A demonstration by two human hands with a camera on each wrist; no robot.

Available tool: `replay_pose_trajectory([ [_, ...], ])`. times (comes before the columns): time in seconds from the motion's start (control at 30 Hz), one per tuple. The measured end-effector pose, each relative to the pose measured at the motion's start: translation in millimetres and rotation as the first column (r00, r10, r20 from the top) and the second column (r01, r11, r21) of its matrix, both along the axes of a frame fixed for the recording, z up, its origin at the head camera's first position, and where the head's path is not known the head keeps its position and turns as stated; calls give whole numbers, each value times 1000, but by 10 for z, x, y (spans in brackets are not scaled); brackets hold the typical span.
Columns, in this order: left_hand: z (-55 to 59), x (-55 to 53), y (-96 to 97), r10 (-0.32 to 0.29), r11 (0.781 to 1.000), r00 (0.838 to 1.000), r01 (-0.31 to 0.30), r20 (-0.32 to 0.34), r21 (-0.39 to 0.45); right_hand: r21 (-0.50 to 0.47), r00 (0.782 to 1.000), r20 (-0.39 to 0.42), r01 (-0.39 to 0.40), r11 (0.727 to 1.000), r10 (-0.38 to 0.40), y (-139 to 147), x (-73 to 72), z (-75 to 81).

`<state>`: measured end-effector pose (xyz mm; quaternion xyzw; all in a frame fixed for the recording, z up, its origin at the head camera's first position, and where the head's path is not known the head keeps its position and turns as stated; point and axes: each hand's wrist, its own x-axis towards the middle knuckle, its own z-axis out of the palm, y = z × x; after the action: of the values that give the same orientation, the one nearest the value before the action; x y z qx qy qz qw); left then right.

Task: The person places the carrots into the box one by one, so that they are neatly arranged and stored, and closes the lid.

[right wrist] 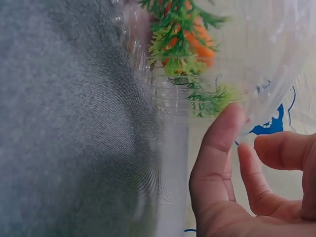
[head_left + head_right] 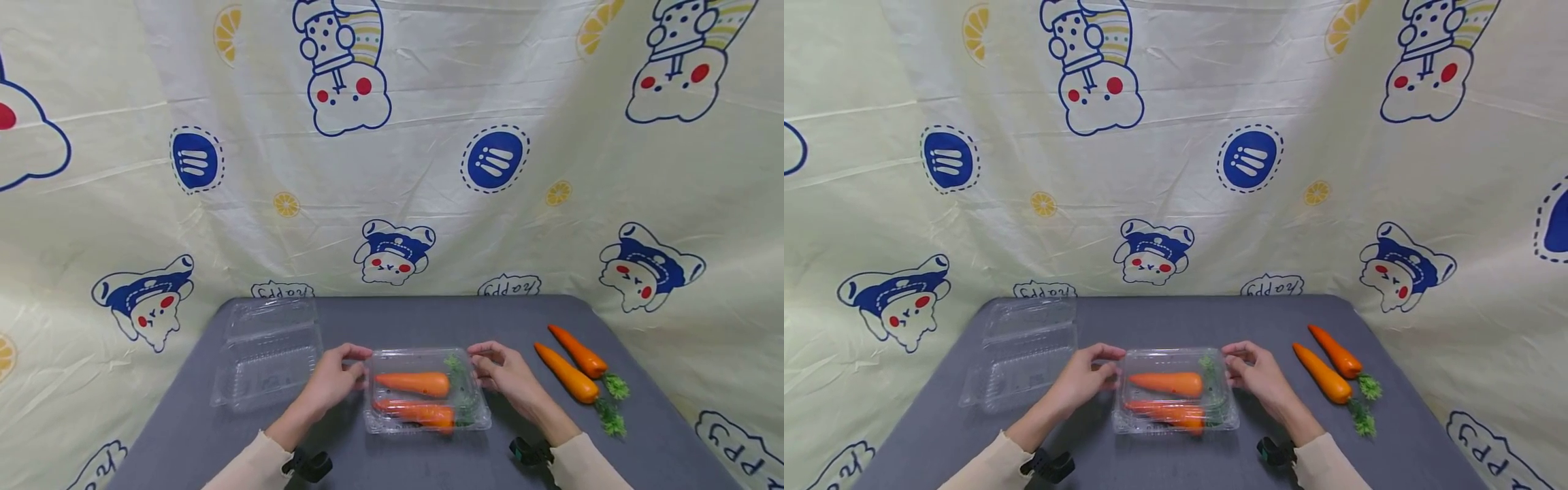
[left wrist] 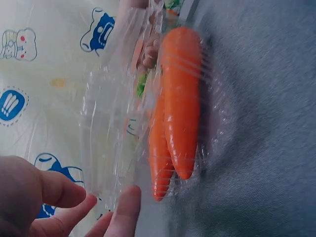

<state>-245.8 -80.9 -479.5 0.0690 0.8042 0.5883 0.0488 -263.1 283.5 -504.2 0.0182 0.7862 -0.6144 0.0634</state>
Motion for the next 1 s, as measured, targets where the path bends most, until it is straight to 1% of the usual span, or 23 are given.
replay_pose_trajectory([
  [0.13, 19, 103, -26, -30, 999, 999, 29, -26, -31, 16, 1000, -10, -25, 1000, 25, 11, 64, 45],
  [0.23, 29, 186, -40, -54, 998, 998, 53, -38, -28, 47, 998, -14, -56, 997, 57, 25, 154, 80],
  [0.4, 24, 342, -43, -62, 997, 998, 62, -5, 38, 129, 995, -2, -103, 986, 104, 42, 336, 117],
  [0.47, 7, 405, -49, -63, 997, 998, 63, 13, 43, 152, 993, 13, -120, 981, 120, 58, 397, 120],
  [0.53, -10, 467, -57, -70, 997, 997, 68, 27, 44, 152, 989, 36, -148, 977, 144, 83, 458, 129],
  [0.63, -36, 534, -71, -88, 995, 995, 85, 48, 52, 109, 977, 77, -208, 972, 200, 131, 545, 136],
  [0.77, -84, 563, -71, -112, 990, 992, 105, 65, 99, -4, 952, 129, -280, 960, 279, 181, 637, 120],
  [0.9, -150, 564, -74, -153, 979, 984, 138, 90, 153, -95, 930, 162, -317, 944, 329, 189, 686, 77],
  [1.0, -183, 565, -74, -178, 972, 977, 155, 121, 178, -130, 926, 167, -319, 939, 338, 171, 717, 53],
])
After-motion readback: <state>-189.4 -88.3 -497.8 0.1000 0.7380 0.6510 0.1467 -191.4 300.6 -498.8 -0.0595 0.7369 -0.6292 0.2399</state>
